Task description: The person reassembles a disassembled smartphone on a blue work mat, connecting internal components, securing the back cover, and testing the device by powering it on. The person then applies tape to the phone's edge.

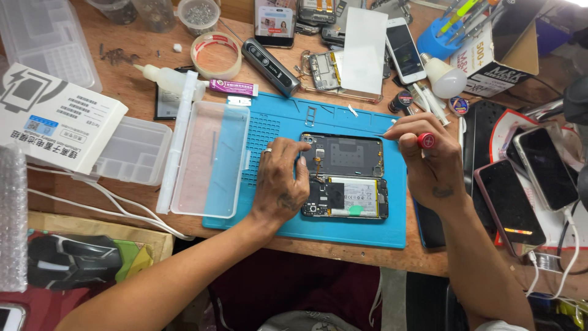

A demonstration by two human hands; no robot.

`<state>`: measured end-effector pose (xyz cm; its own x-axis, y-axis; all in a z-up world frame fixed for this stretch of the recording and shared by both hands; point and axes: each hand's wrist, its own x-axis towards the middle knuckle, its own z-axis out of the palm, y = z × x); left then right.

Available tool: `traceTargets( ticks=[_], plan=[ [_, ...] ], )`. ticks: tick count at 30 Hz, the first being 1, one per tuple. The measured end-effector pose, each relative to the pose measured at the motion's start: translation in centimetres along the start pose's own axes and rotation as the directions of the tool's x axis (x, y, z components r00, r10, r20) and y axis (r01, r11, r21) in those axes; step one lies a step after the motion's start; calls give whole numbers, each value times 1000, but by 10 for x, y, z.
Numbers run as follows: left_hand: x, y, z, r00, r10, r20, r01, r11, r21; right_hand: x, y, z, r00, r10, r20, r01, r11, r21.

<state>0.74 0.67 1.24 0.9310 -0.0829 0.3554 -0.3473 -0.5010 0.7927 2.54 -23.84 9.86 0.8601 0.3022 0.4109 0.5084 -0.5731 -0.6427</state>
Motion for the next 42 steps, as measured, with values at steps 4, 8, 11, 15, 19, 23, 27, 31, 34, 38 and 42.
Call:
traceTargets(
  ticks=[4, 8, 11, 15, 19, 23, 27, 31, 34, 38, 42],
  plan=[
    [0, 4, -2, 998, -28, 48, 28, 1000, 15, -10, -5, 7, 998, 53, -31, -51, 997, 59],
    [-3, 9, -1, 998, 56, 31, -57, 998, 6, -13, 2, 10, 999, -4, -31, -1, 990, -143],
    [-2, 8, -1, 998, 55, 20, -54, 999, -4, -9, 11, 2, 984, -153, 89, 169, 964, -207],
    [1, 4, -1, 1000, -1, 2, 1, 1000, -9, -6, 20, 8, 941, 82, 329, -4, 973, -232],
    [0, 1, 1, 1000, -15, 8, 16, 1000, -18, -6, 27, 13, 891, 160, 425, -79, 976, -203],
    [-1, 1, 1, 1000, -10, 14, 10, 1000, -15, -5, 29, 17, 861, 211, 464, -132, 971, -197],
    [-2, 2, 1, 1000, -5, 30, 5, 1000, -14, -4, 31, 22, 848, 254, 465, -167, 961, -221],
    [-3, 2, 1, 999, -16, 47, 17, 1000, -10, -6, 35, 26, 867, 211, 451, -135, 972, -194],
    [-2, 1, 1, 998, -33, 54, 34, 999, -23, -8, 38, 30, 878, 202, 433, -124, 971, -203],
    [-3, 1, 2, 1000, -11, 2, 11, 1000, -28, -8, 40, 28, 900, 184, 396, -109, 973, -203],
    [-3, -1, 3, 999, -32, 21, 33, 999, -21, -4, 39, 23, 896, 188, 403, -105, 970, -219]
  ],
)
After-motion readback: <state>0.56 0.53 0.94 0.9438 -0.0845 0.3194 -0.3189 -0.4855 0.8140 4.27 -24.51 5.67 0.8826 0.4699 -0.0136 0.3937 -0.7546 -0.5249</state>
